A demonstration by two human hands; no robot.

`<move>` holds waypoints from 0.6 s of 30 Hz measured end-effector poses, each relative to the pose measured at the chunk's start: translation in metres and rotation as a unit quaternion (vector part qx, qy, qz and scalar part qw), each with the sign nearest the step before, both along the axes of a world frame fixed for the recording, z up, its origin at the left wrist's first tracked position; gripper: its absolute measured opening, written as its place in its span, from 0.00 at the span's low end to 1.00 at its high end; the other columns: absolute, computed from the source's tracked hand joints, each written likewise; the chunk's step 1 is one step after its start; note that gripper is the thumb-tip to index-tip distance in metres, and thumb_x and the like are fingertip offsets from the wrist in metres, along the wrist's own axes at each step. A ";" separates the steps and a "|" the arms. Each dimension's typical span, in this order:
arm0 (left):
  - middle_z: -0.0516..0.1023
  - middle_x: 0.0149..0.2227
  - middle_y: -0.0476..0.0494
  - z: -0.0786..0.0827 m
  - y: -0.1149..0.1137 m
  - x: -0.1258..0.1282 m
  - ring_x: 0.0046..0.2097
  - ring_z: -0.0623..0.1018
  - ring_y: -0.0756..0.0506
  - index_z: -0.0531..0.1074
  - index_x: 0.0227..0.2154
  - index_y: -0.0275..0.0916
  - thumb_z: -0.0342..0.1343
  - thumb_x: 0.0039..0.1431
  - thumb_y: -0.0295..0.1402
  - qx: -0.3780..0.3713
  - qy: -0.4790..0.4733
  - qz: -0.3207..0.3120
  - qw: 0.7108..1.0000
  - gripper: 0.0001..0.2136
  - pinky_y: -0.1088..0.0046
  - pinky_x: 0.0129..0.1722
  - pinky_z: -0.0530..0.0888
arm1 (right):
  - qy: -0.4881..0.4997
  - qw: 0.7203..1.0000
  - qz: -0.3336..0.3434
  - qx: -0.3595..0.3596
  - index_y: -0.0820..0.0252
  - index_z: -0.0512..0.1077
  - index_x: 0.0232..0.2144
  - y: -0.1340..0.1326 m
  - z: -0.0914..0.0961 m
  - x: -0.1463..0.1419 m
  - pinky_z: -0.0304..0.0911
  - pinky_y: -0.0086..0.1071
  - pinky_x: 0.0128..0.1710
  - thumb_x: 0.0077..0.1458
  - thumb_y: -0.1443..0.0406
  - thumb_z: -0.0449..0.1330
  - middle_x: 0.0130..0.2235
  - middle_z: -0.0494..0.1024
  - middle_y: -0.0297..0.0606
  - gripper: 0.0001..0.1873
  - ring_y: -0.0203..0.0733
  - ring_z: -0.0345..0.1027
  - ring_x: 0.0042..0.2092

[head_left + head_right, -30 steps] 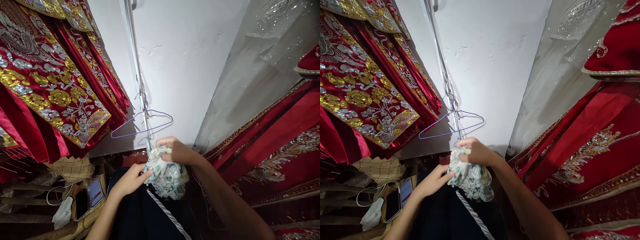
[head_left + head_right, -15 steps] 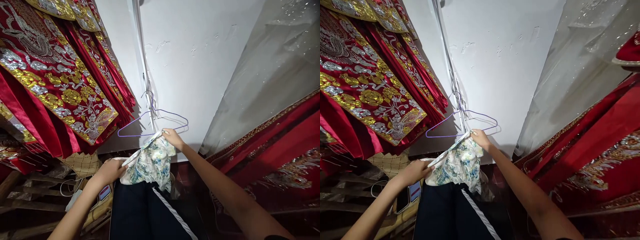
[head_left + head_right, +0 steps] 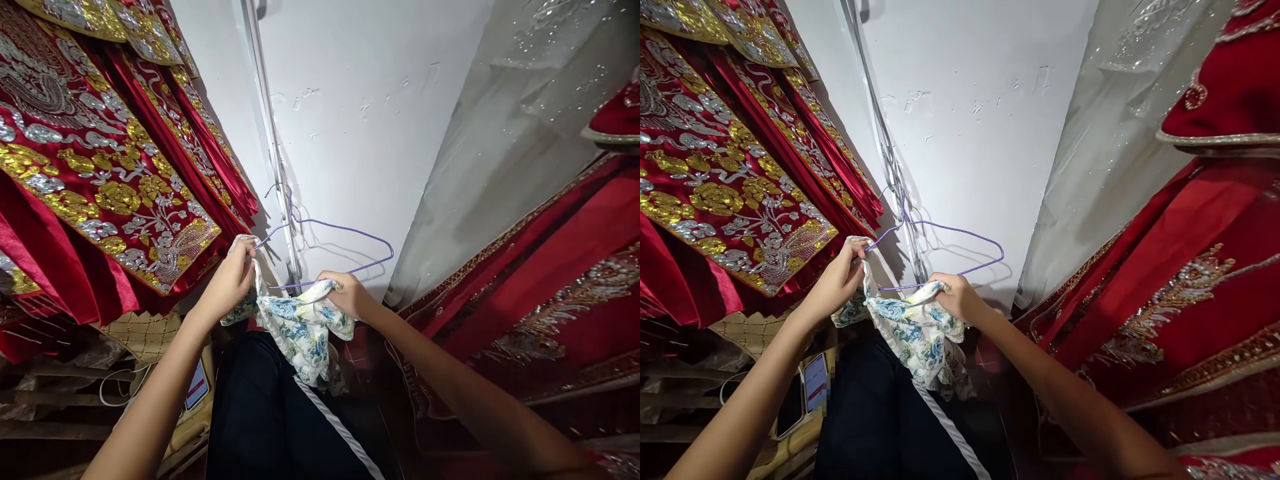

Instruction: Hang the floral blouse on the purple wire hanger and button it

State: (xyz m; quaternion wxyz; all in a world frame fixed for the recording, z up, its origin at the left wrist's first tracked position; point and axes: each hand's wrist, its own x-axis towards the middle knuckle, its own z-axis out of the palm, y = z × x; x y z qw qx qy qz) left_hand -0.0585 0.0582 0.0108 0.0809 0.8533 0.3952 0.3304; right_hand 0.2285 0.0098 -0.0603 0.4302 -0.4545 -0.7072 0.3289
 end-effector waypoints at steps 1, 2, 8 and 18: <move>0.73 0.52 0.36 0.000 0.004 0.004 0.56 0.73 0.39 0.62 0.53 0.40 0.45 0.62 0.26 0.000 0.004 0.008 1.000 0.16 0.62 0.54 0.69 | -0.001 1.000 -0.002 0.008 0.59 0.76 0.32 -0.003 0.003 0.002 0.57 0.30 0.28 0.51 0.65 0.55 0.27 0.74 0.35 0.10 0.39 0.62 0.29; 0.75 0.48 0.37 -0.001 0.009 0.006 0.51 0.76 0.40 0.61 0.55 0.40 0.45 0.61 0.25 0.000 0.013 0.017 1.000 0.19 0.64 0.51 0.70 | -0.003 1.000 -0.018 0.018 0.59 0.77 0.36 -0.005 0.007 0.006 0.58 0.31 0.28 0.49 0.66 0.55 0.30 0.76 0.37 0.14 0.40 0.63 0.29; 0.75 0.38 0.40 -0.007 0.025 0.004 0.38 0.74 0.43 0.70 0.45 0.38 0.43 0.59 0.22 0.026 0.068 0.025 0.997 0.16 0.67 0.44 0.71 | -0.025 0.949 -0.290 0.123 0.56 0.56 0.68 0.009 0.027 0.064 0.59 0.32 0.27 0.45 0.69 0.57 0.33 0.79 0.38 0.46 0.38 0.61 0.25; 0.66 0.52 0.36 -0.013 0.037 -0.006 0.54 0.71 0.38 0.74 0.44 0.39 0.48 0.64 0.32 0.076 0.004 0.074 0.994 0.12 0.58 0.59 0.66 | -0.156 0.974 -0.158 0.038 0.61 0.79 0.28 0.009 0.067 0.116 0.56 0.31 0.26 0.53 0.59 0.62 0.25 0.74 0.36 0.12 0.38 0.65 0.27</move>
